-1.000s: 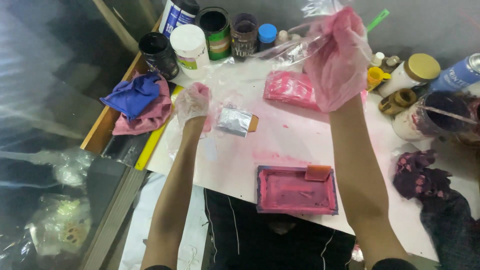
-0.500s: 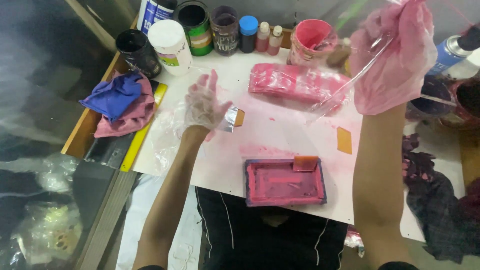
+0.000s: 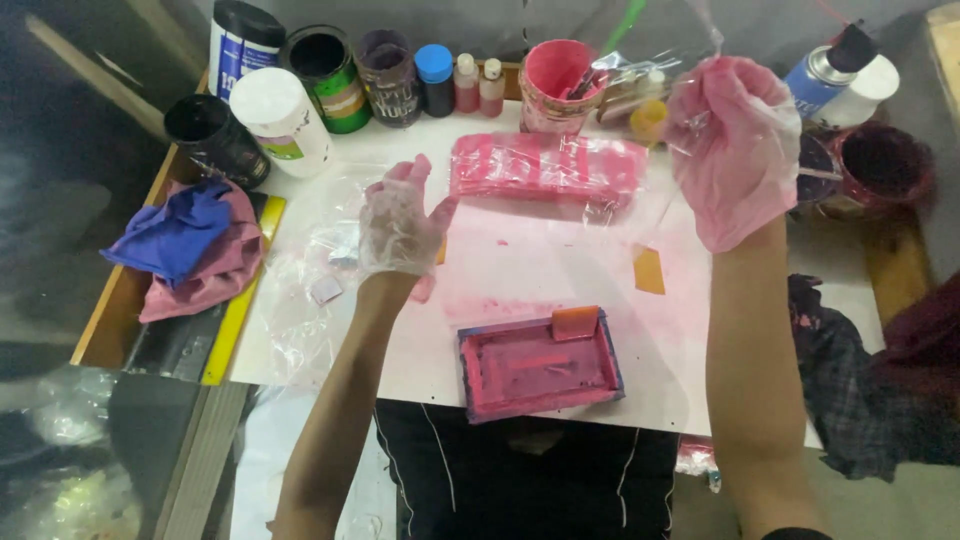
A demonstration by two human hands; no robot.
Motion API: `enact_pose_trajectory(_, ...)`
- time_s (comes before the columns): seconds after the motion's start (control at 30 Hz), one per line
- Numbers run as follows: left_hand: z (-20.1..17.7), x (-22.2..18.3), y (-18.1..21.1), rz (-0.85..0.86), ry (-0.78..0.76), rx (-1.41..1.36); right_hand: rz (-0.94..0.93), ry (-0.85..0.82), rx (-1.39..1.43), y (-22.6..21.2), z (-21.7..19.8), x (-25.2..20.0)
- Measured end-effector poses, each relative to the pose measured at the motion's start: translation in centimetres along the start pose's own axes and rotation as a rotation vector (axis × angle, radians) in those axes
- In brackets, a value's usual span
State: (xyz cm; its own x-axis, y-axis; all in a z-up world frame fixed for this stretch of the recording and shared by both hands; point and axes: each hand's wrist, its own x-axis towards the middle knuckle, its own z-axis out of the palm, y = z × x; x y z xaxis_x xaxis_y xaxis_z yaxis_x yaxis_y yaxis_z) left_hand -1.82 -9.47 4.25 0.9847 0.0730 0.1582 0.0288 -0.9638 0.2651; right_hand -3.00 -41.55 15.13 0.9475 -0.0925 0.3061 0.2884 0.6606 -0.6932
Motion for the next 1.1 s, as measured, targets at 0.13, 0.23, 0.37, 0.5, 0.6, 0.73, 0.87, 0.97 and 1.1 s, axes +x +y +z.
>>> enact_pose_trajectory(0.13, -6.5, -1.1, 6.6, 0.322, 0.134, -0.437, 0.085, -0.048, -0.167, 0.2, -0.5, -0.3)
enact_pose_trajectory(0.23, -9.8, 0.0, 10.6, 0.436, 0.152, -0.608, 0.166, -0.076, -0.281, 0.6, -2.0, 0.1)
enact_pose_trajectory(0.37, -10.8, 2.7, 13.0, 0.465, -0.116, -0.727, 0.252, -0.213, -0.192, 1.3, -4.0, 0.5)
enact_pose_trajectory(0.5, -7.5, 4.2, 13.7, 0.570, -0.180, -0.922, 0.283, -0.176, -0.322, 1.6, -5.7, 0.4)
enact_pose_trajectory(0.6, -6.7, 4.2, 14.3, 0.741, -0.228, -1.058, 0.241, -0.398, -0.121, 2.4, -7.7, 0.0)
enact_pose_trajectory(0.73, -6.7, 4.5, 14.3, 0.606, -0.171, -1.134, 1.279, -0.342, 0.983, 3.4, -8.6, -1.2)
enact_pose_trajectory(0.87, -5.7, 4.2, 12.0, 0.461, 0.000, -0.958, 0.643, -0.306, -0.651, 3.9, -7.8, -3.7)
enact_pose_trajectory(0.97, -2.6, 4.1, 8.8, 0.229, -0.058, -0.904, 0.676, -0.152, -0.689, 5.9, -12.7, -4.0)
enact_pose_trajectory(1.1, 2.2, 3.7, 3.7, 0.048, -0.159, -0.649, 0.619, -0.029, -0.727, 7.4, -15.0, -5.7)
